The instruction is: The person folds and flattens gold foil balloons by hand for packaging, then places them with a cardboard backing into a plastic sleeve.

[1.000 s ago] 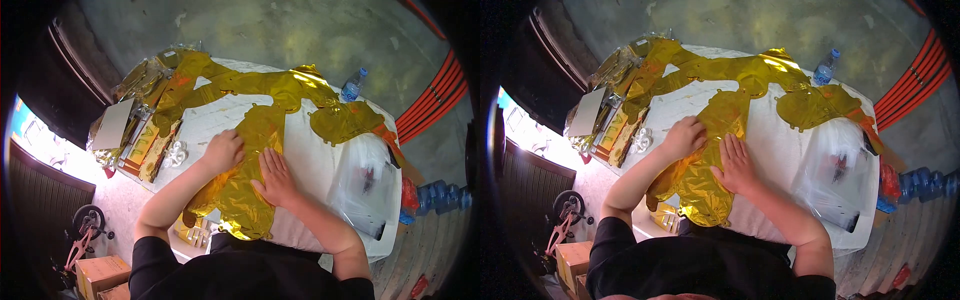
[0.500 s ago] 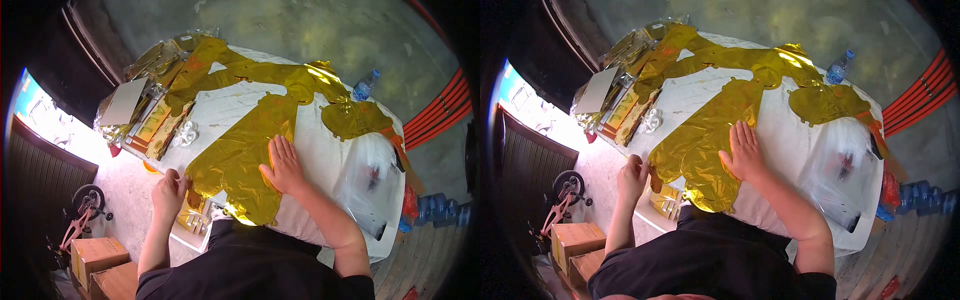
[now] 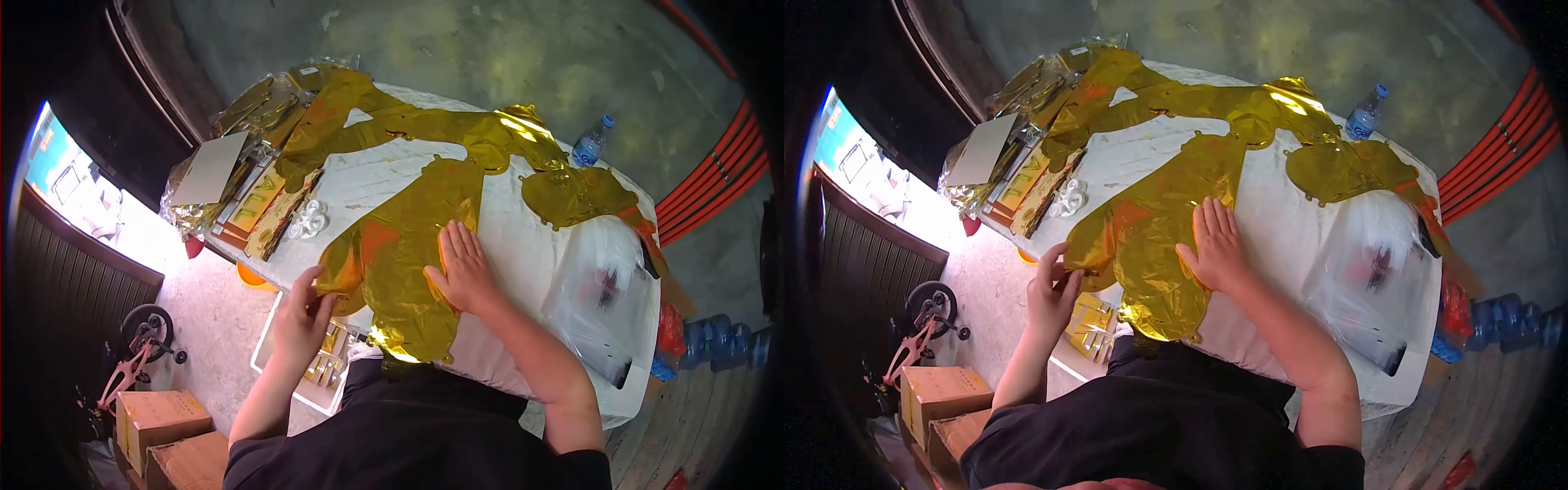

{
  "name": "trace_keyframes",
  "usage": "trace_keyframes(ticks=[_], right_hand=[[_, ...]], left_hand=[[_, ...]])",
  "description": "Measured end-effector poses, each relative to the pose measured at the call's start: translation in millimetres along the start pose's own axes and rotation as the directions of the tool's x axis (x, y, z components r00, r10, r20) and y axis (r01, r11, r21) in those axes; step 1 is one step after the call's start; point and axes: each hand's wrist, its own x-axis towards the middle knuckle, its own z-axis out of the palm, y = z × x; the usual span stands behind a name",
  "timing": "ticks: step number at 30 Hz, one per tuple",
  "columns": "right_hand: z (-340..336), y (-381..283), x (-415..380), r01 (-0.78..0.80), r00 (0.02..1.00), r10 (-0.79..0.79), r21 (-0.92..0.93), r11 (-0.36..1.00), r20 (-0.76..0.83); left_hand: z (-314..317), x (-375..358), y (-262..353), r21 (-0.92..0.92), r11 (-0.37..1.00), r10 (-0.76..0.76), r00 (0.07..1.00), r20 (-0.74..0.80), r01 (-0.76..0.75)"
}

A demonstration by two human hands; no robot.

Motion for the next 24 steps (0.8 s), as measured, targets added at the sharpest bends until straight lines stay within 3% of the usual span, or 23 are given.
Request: trace_keyframes(ticks=[4, 6, 8, 11, 13, 14, 15, 16, 17, 18, 19, 22, 23, 24], right_hand=[[0.8, -0.5, -1.3, -0.008, 1.000, 0.008, 0.006, 1.000, 0.012], [2.7, -0.4, -1.4, -0.008, 1.000, 0.008, 0.015, 1.000, 0.004], [1.5, 0.7, -0.8, -0.008, 1.000, 0.008, 0.023, 1.000, -0.005], [-5.4, 0.5, -0.6, 0.001, 0.998, -0.002, 0.023, 1.000, 0.058], [-10.9, 1.2, 0.5, 0.056, 0.993, -0.042, -0.127, 0.990, 0.114], [-11.1, 0.8, -1.6, 0.078, 0.997, -0.078, 0.018, 0.997, 0.016], [-4.1, 3.8, -1.9, 0.036, 0.998, -0.030, 0.123, 0.992, -0.052], [4.8, 7.2, -1.0, 0.002, 0.993, 0.025, 0.230, 0.973, -0.115], [11.5, 11.4, -1.1, 0.002, 0.993, 0.026, 0.231, 0.973, -0.116], [17.3, 17.1, -2.3, 0.103, 0.981, -0.080, 0.123, 0.987, -0.179], [20.1, 19.8, -5.4, 0.193, 0.956, -0.186, 0.010, 0.981, -0.226], [14.9, 12.9, -5.2, 0.141, 0.968, -0.142, -0.022, 0.990, -0.206], [16.1, 12.1, -3.7, 0.119, 0.975, -0.136, -0.104, 0.987, -0.176], [15.4, 11.5, -2.7, 0.121, 0.974, -0.138, -0.105, 0.987, -0.178]], left_hand=[[3.0, 7.4, 31.3, -0.031, 0.991, 0.134, 0.989, 0.058, -0.132], [2.5, 11.4, 45.8, 0.005, 0.913, 0.404, 0.907, 0.121, -0.408], [8.4, 10.7, 56.2, -0.025, 0.909, 0.415, 0.898, 0.149, -0.416], [21.8, 8.5, 61.1, -0.144, 0.809, 0.586, 0.758, 0.287, -0.570], [35.2, 7.3, 61.0, -0.201, 0.796, 0.603, 0.723, 0.336, -0.570], [37.8, 8.1, 62.5, -0.261, 0.783, 0.621, 0.684, 0.382, -0.565], [33.6, 11.8, 63.1, -0.209, 0.856, 0.498, 0.644, 0.581, -0.473], [31.7, 17.5, 60.0, -0.210, 0.856, 0.497, 0.643, 0.582, -0.472], [28.7, 23.8, 55.8, -0.348, 0.902, 0.430, 0.625, 0.652, -0.258], [25.5, 29.5, 50.6, -0.448, 0.894, 0.375, 0.581, 0.722, -0.020], [25.3, 32.7, 38.8, -0.516, 0.850, 0.365, 0.589, 0.721, 0.104], [29.1, 49.8, 12.5, -0.549, 0.797, 0.204, 0.743, 0.637, 0.252], [31.1, 56.2, 10.5, -0.548, 0.798, 0.201, 0.745, 0.636, 0.252], [33.7, 63.6, 10.2, -0.400, 0.915, 0.268, 0.810, 0.522, -0.046]])
